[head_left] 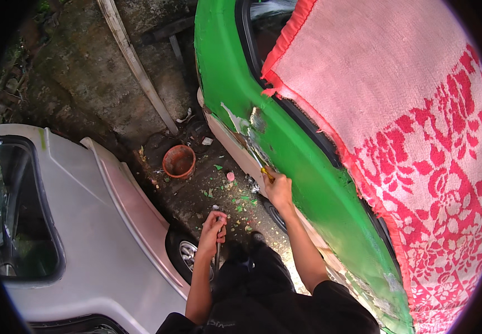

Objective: The person uses a hammer and a metal punch to repeatedly tap a dent on the side of a green car door. The person alternates between striking the punch with the hammer and repositioning the punch on the dent.

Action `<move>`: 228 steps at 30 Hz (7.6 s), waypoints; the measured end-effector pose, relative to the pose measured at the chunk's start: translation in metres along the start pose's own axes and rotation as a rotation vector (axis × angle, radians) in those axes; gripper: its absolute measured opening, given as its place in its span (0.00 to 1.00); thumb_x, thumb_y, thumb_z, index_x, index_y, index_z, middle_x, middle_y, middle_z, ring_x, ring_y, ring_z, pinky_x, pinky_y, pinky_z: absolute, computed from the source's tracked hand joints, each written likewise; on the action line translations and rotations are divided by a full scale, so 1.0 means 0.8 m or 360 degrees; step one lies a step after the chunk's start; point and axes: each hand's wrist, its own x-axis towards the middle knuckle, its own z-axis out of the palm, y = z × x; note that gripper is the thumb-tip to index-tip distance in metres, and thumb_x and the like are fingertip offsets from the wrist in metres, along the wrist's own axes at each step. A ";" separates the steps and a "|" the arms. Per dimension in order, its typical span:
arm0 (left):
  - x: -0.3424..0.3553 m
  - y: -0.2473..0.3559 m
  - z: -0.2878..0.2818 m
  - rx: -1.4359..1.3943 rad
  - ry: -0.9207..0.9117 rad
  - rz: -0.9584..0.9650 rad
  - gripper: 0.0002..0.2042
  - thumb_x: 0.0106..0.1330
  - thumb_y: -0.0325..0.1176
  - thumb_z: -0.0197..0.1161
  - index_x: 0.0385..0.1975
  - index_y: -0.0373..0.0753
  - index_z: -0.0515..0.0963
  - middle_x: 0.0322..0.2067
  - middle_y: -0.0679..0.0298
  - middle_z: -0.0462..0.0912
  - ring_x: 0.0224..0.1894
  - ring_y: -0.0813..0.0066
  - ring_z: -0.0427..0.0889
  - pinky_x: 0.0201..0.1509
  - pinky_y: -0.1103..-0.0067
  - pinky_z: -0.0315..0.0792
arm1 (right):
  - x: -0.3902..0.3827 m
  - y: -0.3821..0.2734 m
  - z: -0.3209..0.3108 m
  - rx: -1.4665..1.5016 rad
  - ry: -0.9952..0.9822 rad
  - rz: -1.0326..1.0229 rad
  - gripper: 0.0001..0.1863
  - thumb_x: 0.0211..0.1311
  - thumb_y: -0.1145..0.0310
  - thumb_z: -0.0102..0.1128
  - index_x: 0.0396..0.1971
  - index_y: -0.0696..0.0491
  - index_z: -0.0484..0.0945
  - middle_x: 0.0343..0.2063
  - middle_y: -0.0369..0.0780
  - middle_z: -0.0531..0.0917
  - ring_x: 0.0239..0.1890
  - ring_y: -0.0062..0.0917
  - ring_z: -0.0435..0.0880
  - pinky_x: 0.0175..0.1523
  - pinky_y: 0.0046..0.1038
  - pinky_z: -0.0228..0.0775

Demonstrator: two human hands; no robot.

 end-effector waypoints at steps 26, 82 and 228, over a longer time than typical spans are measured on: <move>0.012 0.000 -0.006 -0.0117 0.0274 0.0102 0.05 0.71 0.31 0.55 0.43 0.46 0.70 0.32 0.73 0.67 0.21 0.89 0.59 0.20 0.89 0.51 | 0.007 -0.015 -0.022 -0.0070 -0.0200 0.0040 0.16 0.63 0.71 0.58 0.50 0.58 0.81 0.27 0.55 0.83 0.29 0.44 0.85 0.40 0.38 0.76; 0.119 0.111 -0.054 0.0095 -0.0061 -0.0036 0.04 0.71 0.33 0.54 0.36 0.41 0.72 0.35 0.71 0.68 0.21 0.89 0.60 0.19 0.90 0.53 | 0.014 -0.066 0.029 0.0174 -0.0236 -0.0008 0.21 0.66 0.72 0.53 0.59 0.55 0.74 0.24 0.45 0.84 0.24 0.31 0.83 0.35 0.33 0.74; 0.199 0.063 0.108 -0.0640 -0.0497 -0.0349 0.10 0.64 0.28 0.48 0.19 0.42 0.62 0.10 0.68 0.61 0.14 0.78 0.55 0.19 0.78 0.49 | -0.120 -0.024 -0.042 0.0102 -0.0097 -0.0958 0.21 0.46 0.77 0.64 0.42 0.62 0.69 0.21 0.47 0.79 0.19 0.44 0.80 0.24 0.38 0.70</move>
